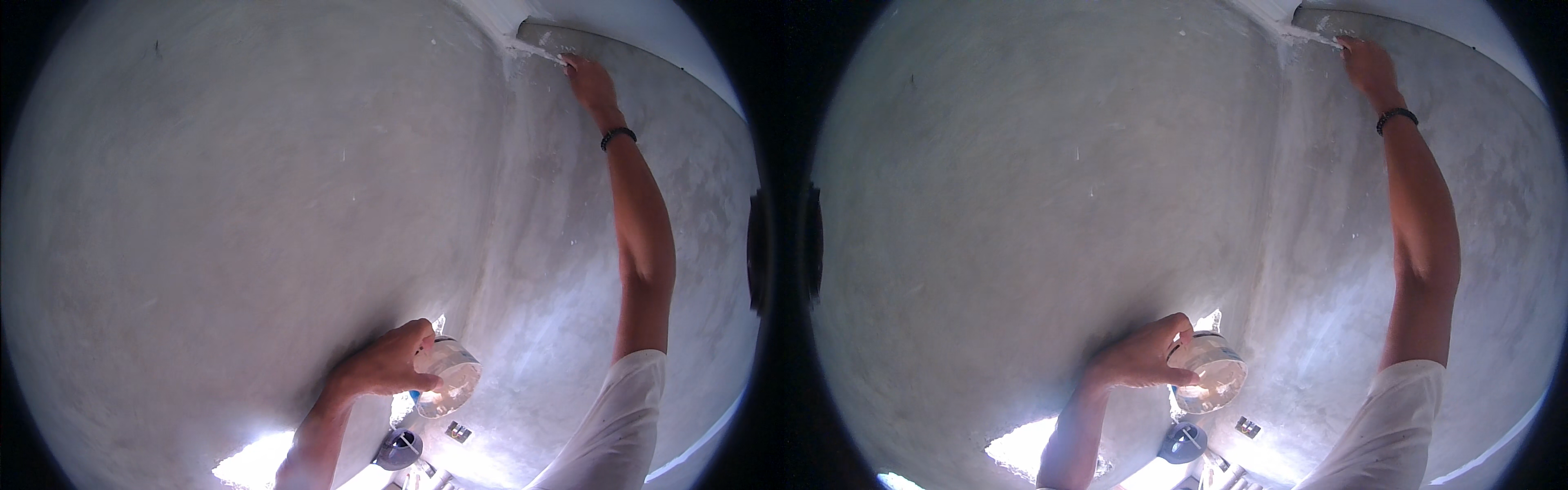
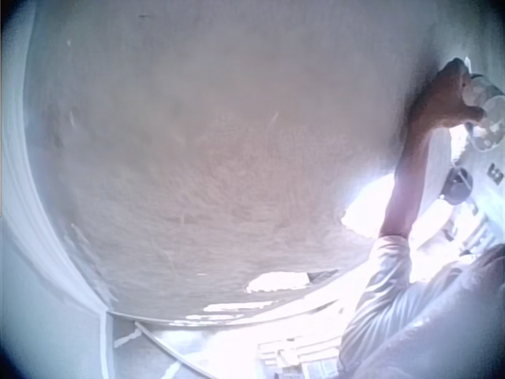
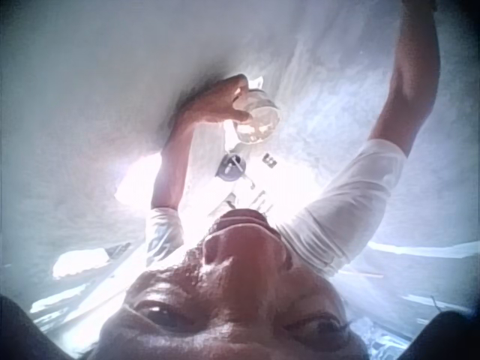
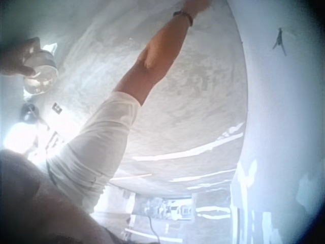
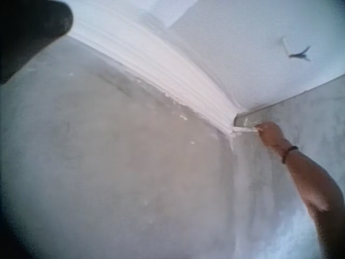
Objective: The person applies plaster to the intersection of a wall and ceiling using a putty knife, repeatedly scooping material from a plastic container and smoothing it into the corner.
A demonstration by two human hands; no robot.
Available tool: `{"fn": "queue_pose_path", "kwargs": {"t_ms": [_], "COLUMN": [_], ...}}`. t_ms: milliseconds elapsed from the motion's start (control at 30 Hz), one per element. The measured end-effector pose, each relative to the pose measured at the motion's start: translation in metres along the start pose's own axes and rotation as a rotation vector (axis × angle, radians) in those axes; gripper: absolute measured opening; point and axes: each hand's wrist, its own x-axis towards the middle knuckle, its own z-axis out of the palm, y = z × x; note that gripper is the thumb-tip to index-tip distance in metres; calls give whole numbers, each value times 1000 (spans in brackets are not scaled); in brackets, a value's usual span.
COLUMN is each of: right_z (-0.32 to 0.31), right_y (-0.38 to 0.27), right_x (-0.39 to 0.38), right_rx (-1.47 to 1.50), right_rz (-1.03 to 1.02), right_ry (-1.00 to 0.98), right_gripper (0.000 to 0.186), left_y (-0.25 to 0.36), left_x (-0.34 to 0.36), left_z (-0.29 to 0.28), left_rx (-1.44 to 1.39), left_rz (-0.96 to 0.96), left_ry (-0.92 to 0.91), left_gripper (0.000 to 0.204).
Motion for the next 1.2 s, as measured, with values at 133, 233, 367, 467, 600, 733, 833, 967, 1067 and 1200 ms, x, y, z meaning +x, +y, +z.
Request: {"fn": "queue_pose_path", "kwargs": {"t_ms": [133, 233, 367, 467, 600, 733, 833, 967, 1067, 1200], "right_z": [-7, -5, -7, -2, -3, -10, -13, -16, -11, -6], "right_y": [17, 26, 20, 15, 2, -7, -13, -20, -17, -3], "right_x": [-3, -7, -5, -1, 7, 12, 14, 13, 6, -7], "right_rx": [96, 138, 88, 146, 111, 73, 52, -5, -12, 81], "right_rz": [-32, -149, -108, -161, -208, -153, -144, -99, -93, -60], "right_ry": [-12, 42, -29, 21, 66, 22, 20, 8, 28, 118], "right_gripper": [31, 31, 29, 29, 29, 29, 29, 29, 29, 29], "left_y": [-1, 2, 4, 7, 6, 0, 3, 5, 6, 6], "left_x": [0, -2, -3, -2, -2, -1, -3, -4, -4, -3], "left_z": [2, 1, 0, -3, -4, -1, -2, -5, -5, -5], "left_rx": [10, 18, 17, 39, 43, 24, 7, 15, 28, 36], "left_rz": [-1, -33, -25, -15, -18, -2, -12, -8, -13, -21], "left_ry": [13, 11, 10, 2, -10, 5, -5, -12, -14, -8], "left_gripper": [54, 54, 53, 53, 54, 55, 56, 56, 56, 56]}}
